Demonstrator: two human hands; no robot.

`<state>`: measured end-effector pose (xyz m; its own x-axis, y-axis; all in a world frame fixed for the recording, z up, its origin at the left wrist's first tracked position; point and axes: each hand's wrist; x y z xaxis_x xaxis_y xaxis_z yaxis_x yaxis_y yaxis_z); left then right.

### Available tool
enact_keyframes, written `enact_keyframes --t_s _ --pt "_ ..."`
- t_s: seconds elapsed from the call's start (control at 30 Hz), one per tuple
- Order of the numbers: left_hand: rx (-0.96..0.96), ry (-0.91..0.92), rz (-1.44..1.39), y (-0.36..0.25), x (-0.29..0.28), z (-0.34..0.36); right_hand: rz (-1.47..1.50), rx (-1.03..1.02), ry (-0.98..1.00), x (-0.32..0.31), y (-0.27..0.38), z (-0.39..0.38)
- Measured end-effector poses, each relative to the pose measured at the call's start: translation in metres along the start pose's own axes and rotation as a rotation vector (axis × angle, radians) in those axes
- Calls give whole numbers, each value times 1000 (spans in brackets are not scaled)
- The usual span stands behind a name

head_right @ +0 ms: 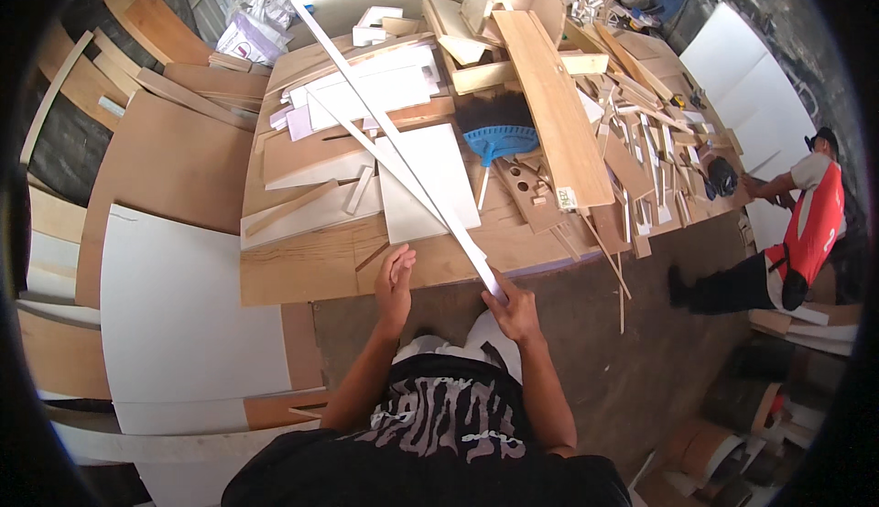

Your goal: The person saws a wooden board with a handsaw, marks wood pieces using a blade, and handles and aligns various wooden boards and strips on a workbench.

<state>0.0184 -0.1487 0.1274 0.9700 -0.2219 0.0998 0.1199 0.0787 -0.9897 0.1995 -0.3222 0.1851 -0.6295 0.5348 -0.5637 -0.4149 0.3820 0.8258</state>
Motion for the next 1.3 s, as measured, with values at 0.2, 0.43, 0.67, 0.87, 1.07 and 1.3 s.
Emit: enact_keyframes --t_s 0.2,0.43,0.67,0.87,1.07,1.3 --pt "-118 64 25 17 -19 2 -155 -29 53 6 -33 31" --pt "-214 41 38 22 8 18 -151 -192 48 15 -84 81" --pt "-218 76 123 29 57 52 -226 -57 122 23 -112 119" --pt "-306 119 120 46 85 58 -235 -187 -28 33 -139 135" --pt "-298 90 153 55 88 56 -181 -239 -101 35 -136 143" --pt "-194 182 202 56 83 72 -226 -317 -178 46 -141 151"
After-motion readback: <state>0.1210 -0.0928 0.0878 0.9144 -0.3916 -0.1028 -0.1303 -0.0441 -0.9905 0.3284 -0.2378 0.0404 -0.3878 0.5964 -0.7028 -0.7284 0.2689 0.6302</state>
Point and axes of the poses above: each hand's wrist, its own z-axis towards the middle knuckle, its own x-axis out of the palm, y = z × x, and after that the axes turned 9 degrees about -y, right-handed
